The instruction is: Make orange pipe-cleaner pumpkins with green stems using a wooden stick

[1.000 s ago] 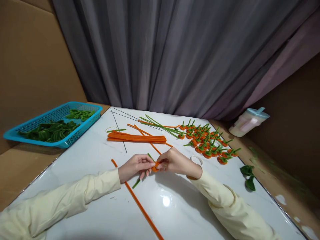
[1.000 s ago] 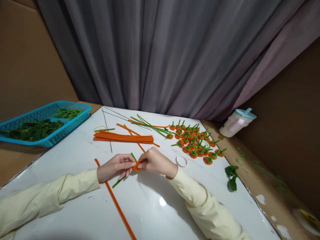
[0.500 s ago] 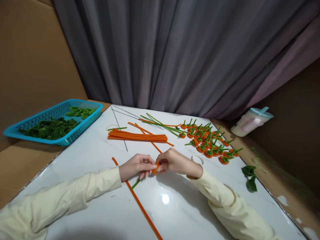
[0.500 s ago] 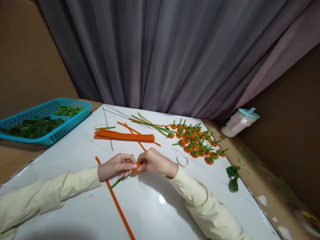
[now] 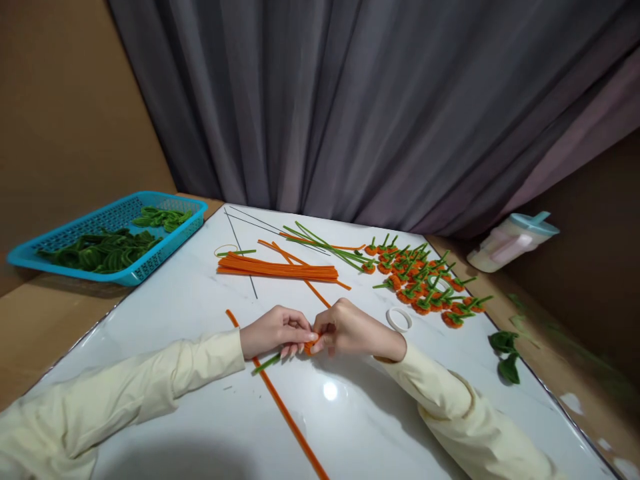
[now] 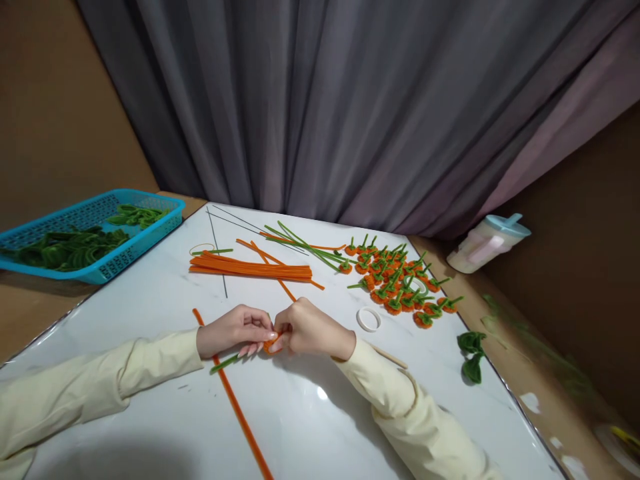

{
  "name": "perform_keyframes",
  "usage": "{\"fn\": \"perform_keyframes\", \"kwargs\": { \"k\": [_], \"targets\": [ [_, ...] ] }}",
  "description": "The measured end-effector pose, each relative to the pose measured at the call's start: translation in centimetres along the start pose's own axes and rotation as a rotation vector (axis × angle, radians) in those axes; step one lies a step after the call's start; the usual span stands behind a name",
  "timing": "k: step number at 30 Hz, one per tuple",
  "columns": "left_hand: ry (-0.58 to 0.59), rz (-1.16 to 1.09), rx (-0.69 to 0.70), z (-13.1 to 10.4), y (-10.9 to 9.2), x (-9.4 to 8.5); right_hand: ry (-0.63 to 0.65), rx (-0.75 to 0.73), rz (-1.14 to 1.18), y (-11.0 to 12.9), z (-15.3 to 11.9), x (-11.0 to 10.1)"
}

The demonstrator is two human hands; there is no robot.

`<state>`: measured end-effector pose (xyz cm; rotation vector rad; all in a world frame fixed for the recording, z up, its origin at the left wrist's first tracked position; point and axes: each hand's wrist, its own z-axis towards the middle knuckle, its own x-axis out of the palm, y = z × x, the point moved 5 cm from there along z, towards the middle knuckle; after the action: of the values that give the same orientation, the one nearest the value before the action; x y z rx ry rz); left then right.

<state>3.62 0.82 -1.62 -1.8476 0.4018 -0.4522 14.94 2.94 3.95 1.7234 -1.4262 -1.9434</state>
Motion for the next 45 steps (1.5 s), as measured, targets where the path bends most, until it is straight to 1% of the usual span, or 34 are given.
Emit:
{"fn": "perform_keyframes", "kwargs": {
  "k": [3,7,10,17,20,22,25,27,31,36,38,42,45],
  "targets": [
    [0.038,0.000,-0.007,0.0,0.0,0.0,-0.032,0.006,-0.046,0.1,0.0,0.1],
    [0.068,0.019,-0.015,0.0,0.0,0.0,-0.093,-0.033,-0.114,0.3,0.0,0.2],
    [0.069,0.023,-0.016,0.0,0.0,0.0,-0.115,-0.049,-0.127,0.2,0.0,0.4],
    [0.058,0.007,0.004,-0.1,-0.1,0.1,-0.188,-0.030,-0.149,0.1,0.0,0.9],
    [0.063,0.008,-0.005,-0.1,0.0,0.1,-0.181,-0.006,-0.128,-0.2,0.0,0.9],
    [0.081,0.003,-0.015,-0.1,0.2,0.1,-0.113,0.046,-0.021,-0.6,0.0,0.8],
    [0.097,-0.024,-0.025,0.0,0.3,0.0,0.090,0.161,0.262,-1.4,-0.2,0.5],
    [0.083,-0.060,-0.034,0.1,0.3,-0.2,0.207,0.194,0.399,-1.7,-0.4,0.2],
    [0.066,-0.106,-0.054,0.2,0.1,-0.2,0.314,0.165,0.514,-1.9,-0.6,-0.4],
    [0.085,-0.090,-0.054,0.1,-0.1,0.0,0.410,0.133,0.594,-1.9,-0.4,0.4],
    [0.086,-0.069,-0.048,0.2,0.1,-0.1,0.387,0.130,0.592,-2.1,-0.1,0.8],
    [0.055,-0.050,-0.050,0.3,0.6,-0.3,0.245,0.141,0.535,-2.3,0.2,1.2],
    [0.062,-0.042,-0.053,0.1,0.5,-0.2,0.148,0.112,0.427,-1.9,0.1,1.3]
  ]
}}
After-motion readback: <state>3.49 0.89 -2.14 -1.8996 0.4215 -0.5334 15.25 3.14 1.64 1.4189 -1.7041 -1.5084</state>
